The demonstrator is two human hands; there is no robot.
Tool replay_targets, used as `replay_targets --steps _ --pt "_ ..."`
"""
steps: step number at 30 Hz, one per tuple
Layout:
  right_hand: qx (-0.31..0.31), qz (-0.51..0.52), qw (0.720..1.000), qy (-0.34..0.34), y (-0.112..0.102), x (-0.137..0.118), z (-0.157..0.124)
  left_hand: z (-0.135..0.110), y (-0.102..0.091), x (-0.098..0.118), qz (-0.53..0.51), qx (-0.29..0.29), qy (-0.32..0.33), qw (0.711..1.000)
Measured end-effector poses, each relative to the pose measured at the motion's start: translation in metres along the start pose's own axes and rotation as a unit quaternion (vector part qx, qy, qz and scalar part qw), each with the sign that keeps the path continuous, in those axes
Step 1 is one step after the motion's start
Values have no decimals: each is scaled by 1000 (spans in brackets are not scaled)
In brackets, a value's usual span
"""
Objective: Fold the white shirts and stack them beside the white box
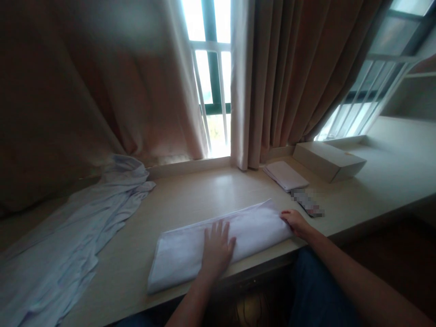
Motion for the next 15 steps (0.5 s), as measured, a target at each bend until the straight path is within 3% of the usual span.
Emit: replay_targets --steps 3,5,9,15 --pt "64 -81 995 6 -3 -5 2 0 1 0 -4 2 -4 1000" --pt "65 -144 987 4 -4 -8 -1 0 1 -1 -5 2 -6 1000" --pt "-23 -186 982 11 -2 -11 -9 1 3 -1 -6 2 -6 1000" --pt "-95 -124 987 43 -3 -12 -16 1 7 -2 -2 4 -6 1000"
Point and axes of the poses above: each hand's wrist, its own z-axis towards the middle knuckle, its own y-axis out of the palm, x = y × z, the point moved 2 cm from there along z, towards the middle knuckle, and after that the axes turned 3 degrees about -x, right-handed, at the moved point
